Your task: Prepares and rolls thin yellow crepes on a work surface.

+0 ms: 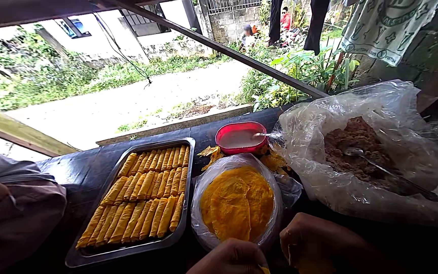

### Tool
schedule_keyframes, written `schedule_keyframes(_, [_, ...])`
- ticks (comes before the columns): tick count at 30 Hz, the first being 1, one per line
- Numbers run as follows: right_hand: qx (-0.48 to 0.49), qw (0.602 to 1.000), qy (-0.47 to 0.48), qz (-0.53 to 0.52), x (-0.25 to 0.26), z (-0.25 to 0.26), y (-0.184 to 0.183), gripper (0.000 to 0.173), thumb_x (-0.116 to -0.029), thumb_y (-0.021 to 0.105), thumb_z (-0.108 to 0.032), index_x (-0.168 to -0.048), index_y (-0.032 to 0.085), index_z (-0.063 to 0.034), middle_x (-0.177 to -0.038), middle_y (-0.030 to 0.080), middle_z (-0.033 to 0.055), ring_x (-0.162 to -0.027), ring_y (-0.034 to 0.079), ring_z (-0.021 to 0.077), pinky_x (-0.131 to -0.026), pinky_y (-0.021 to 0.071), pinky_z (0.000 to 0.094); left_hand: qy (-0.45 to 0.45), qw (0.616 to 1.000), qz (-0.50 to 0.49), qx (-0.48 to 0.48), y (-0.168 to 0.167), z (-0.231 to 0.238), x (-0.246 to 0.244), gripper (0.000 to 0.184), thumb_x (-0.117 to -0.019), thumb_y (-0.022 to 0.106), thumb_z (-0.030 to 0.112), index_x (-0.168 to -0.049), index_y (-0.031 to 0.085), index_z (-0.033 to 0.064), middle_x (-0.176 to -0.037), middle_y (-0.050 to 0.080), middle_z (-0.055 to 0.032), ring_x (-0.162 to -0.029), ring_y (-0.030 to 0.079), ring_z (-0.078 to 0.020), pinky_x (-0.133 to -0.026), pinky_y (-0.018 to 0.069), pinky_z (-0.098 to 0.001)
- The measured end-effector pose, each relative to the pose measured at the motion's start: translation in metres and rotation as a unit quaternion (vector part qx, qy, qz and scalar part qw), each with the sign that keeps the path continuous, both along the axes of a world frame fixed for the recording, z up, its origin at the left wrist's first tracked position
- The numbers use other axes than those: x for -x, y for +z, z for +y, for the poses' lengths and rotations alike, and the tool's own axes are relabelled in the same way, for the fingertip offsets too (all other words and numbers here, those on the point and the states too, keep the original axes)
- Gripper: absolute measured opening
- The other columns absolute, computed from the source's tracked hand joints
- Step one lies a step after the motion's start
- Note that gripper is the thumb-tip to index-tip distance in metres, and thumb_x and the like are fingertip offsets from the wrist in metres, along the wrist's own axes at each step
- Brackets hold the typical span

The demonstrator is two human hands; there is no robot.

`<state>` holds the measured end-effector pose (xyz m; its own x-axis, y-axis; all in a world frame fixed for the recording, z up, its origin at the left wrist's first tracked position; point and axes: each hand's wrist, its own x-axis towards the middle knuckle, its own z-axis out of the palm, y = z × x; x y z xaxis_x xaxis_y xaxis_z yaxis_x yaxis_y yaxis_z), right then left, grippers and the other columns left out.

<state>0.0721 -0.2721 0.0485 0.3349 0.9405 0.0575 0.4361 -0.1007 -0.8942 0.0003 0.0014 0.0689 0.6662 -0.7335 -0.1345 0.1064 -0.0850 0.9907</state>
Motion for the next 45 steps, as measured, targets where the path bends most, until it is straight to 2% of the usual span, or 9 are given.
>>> schedule_keyframes(8, [0.130, 0.989, -0.068, 0.016, 0.012, -0.014, -0.005, 0.019, -0.0950, 0.069, -0.009, -0.107, 0.068, 0.0061, -0.088, 0.070, 0.0205, -0.081, 0.069, 0.0297, -0.075, 0.0545, 0.0464, 0.044, 0.953, -0.174, -0.245, 0.036, -0.048, -0.086, 0.028, -0.1058, 0.046, 0.004, -0.126, 0.063, -0.0041, -0.102, 0.067, -0.0143, -0.079, 0.061, -0.0133, -0.076, 0.0514, -0.0292])
schedule_keyframes(12, [0.161, 0.977, -0.137, 0.044, 0.016, -0.014, 0.004, 0.020, -0.0968, 0.065, -0.010, -0.109, 0.066, 0.0052, -0.093, 0.067, 0.0188, -0.082, 0.065, 0.0248, -0.076, 0.0529, 0.0404, 0.120, 0.940, -0.173, -0.269, 0.043, -0.086, -0.131, 0.037, -0.1055, 0.046, 0.004, -0.142, 0.052, -0.0038, -0.135, 0.059, -0.0209, -0.109, 0.065, -0.0207, -0.095, 0.0520, -0.0343])
schedule_keyframes(16, [0.160, 0.969, -0.185, 0.032, 0.016, -0.019, 0.000, 0.023, -0.0961, 0.066, -0.016, -0.106, 0.066, 0.0054, -0.094, 0.066, 0.0195, -0.085, 0.065, 0.0269, -0.079, 0.0528, 0.0423, 0.169, 0.893, -0.264, -0.323, 0.038, -0.086, -0.122, 0.046, -0.1050, 0.054, 0.012, -0.148, 0.047, -0.0038, -0.155, 0.046, -0.0228, -0.144, 0.045, -0.0329, -0.119, 0.0352, -0.0423])
schedule_keyframes(22, [0.175, 0.961, -0.206, 0.062, 0.013, -0.020, -0.001, 0.024, -0.0952, 0.056, -0.017, -0.109, 0.064, 0.0003, -0.088, 0.065, 0.0141, -0.078, 0.064, 0.0220, -0.072, 0.0529, 0.0418, 0.295, 0.825, -0.400, -0.269, -0.008, -0.031, -0.050, 0.029, -0.0977, 0.064, 0.012, -0.123, 0.070, -0.0010, -0.132, 0.067, -0.0194, -0.128, 0.061, -0.0348, -0.110, 0.0466, -0.0448])
schedule_keyframes(27, [0.101, 0.966, -0.238, 0.021, 0.018, -0.015, 0.011, 0.024, -0.0919, 0.053, -0.015, -0.108, 0.064, -0.0020, -0.085, 0.065, 0.0081, -0.074, 0.062, 0.0122, -0.068, 0.0523, 0.0325, 0.322, 0.791, -0.468, -0.228, -0.048, 0.001, 0.010, 0.020, -0.0977, 0.067, 0.023, -0.106, 0.075, 0.0059, -0.112, 0.074, -0.0115, -0.116, 0.067, -0.0226, -0.104, 0.0511, -0.0338])
schedule_keyframes(30, [0.041, 0.968, -0.248, 0.002, 0.016, -0.010, 0.015, 0.022, -0.0912, 0.052, -0.017, -0.105, 0.063, -0.0048, -0.081, 0.063, 0.0000, -0.070, 0.059, 0.0007, -0.065, 0.0505, 0.0207, 0.299, 0.770, -0.500, -0.260, -0.068, 0.003, 0.032, 0.017, -0.0950, 0.069, 0.022, -0.106, 0.075, 0.0102, -0.112, 0.073, -0.0090, -0.120, 0.065, -0.0232, -0.107, 0.0502, -0.0335])
schedule_keyframes(35, [0.029, 0.958, -0.284, -0.027, 0.014, 0.002, 0.024, 0.025, -0.0927, 0.047, -0.017, -0.107, 0.063, -0.0044, -0.083, 0.061, -0.0020, -0.073, 0.057, -0.0022, -0.068, 0.0488, 0.0184, 0.281, 0.715, -0.557, -0.316, -0.087, 0.002, 0.039, 0.019, -0.1008, 0.060, 0.018, -0.113, 0.073, 0.0118, -0.117, 0.073, -0.0091, -0.122, 0.065, -0.0262, -0.106, 0.0512, -0.0355])
schedule_keyframes(40, [0.019, 0.950, -0.311, -0.014, 0.012, 0.011, 0.033, 0.025, -0.0931, 0.053, -0.025, -0.108, 0.061, -0.0065, -0.088, 0.062, -0.0055, -0.077, 0.058, -0.0065, -0.070, 0.0492, 0.0138, 0.305, 0.715, -0.562, -0.282, -0.088, 0.002, 0.038, 0.014, -0.0992, 0.060, 0.009, -0.102, 0.073, 0.0084, -0.108, 0.074, -0.0099, -0.116, 0.068, -0.0244, -0.105, 0.0517, -0.0315])
schedule_keyframes(45, [0.026, 0.959, -0.281, 0.013, 0.009, 0.014, 0.033, 0.031, -0.0893, 0.050, -0.009, -0.117, 0.061, -0.0006, -0.105, 0.065, 0.0026, -0.090, 0.061, -0.0030, -0.078, 0.0510, 0.0159, 0.383, 0.720, -0.528, -0.235, -0.081, -0.001, 0.033, 0.020, -0.1045, 0.052, 0.010, -0.100, 0.070, 0.0031, -0.103, 0.076, -0.0112, -0.108, 0.072, -0.0195, -0.101, 0.0532, -0.0271])
